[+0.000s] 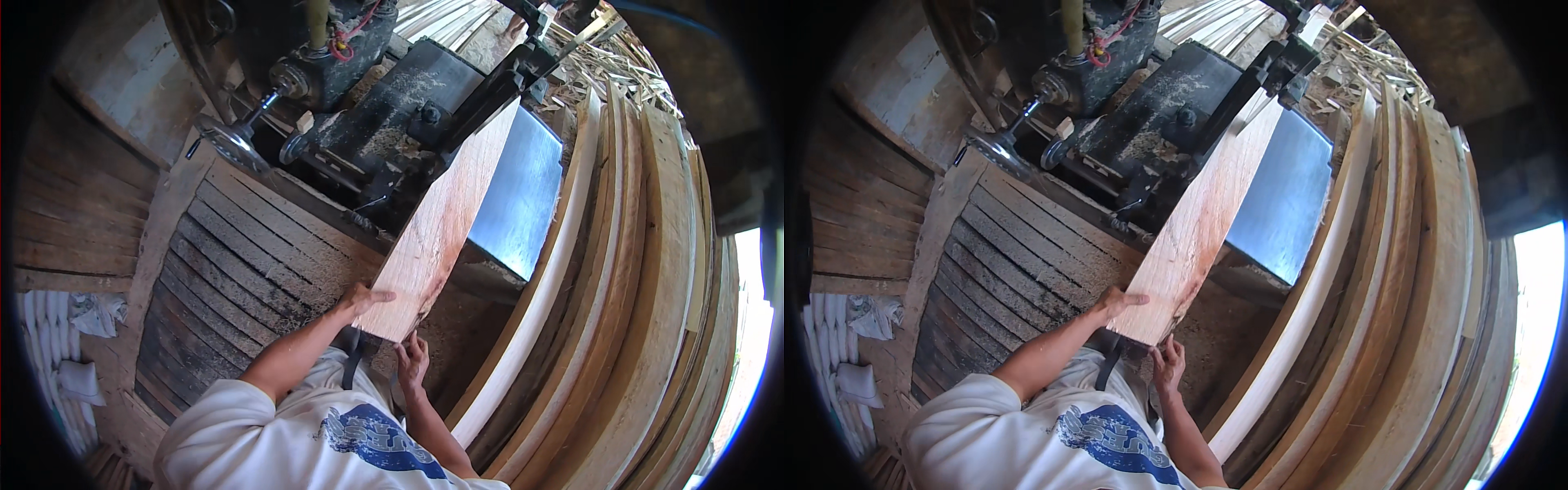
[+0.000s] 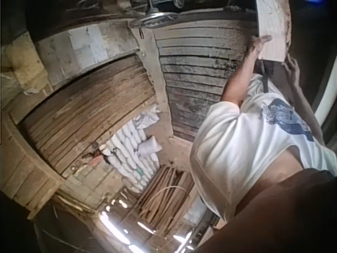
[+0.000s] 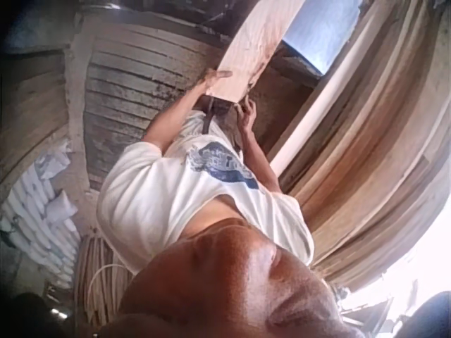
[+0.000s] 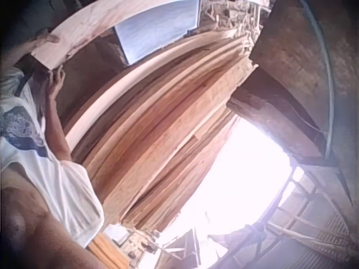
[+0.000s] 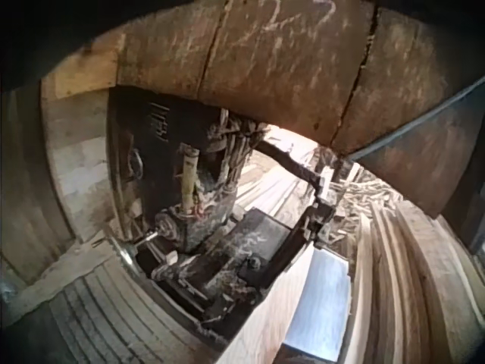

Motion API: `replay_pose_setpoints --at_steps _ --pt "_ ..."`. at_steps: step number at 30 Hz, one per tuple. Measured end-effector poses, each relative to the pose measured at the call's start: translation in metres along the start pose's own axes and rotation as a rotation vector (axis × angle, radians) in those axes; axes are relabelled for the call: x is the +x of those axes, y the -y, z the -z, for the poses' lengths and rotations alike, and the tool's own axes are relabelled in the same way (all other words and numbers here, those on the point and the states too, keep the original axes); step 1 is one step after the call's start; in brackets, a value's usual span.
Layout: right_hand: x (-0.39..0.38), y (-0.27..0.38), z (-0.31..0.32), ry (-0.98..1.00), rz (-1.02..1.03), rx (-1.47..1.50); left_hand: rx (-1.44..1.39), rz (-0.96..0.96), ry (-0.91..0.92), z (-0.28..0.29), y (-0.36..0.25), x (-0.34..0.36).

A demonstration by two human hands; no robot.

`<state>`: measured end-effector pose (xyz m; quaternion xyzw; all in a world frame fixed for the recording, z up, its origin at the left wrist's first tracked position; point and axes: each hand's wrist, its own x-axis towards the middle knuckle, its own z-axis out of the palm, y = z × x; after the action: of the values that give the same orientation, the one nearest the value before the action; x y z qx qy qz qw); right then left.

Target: The person processes a long wooden plank using a large industrial planer machine by repeatedly feeding the plank through the blades to smooth the surface.

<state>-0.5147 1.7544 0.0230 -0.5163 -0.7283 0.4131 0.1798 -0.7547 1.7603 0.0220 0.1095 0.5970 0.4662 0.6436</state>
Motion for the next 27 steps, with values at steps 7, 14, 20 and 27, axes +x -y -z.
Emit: replay_pose_setpoints --at_steps 7,14,20,27 --pt "0.156 0.002 -0.001 -0.158 0.048 0.106 -0.025 -0.208 -0.180 0.005 -0.070 0.087" --pt "0.302 0.020 0.031 0.077 -0.286 0.547 0.121 0.120 -0.246 0.051 -0.001 0.032" --pt "0.364 0.043 0.080 0.463 -0.507 0.425 0.376 0.035 -0.373 0.088 0.078 0.020" --pt "0.155 -0.066 0.004 0.297 -0.417 0.643 0.673 0.060 -0.403 0.101 0.043 -0.030"
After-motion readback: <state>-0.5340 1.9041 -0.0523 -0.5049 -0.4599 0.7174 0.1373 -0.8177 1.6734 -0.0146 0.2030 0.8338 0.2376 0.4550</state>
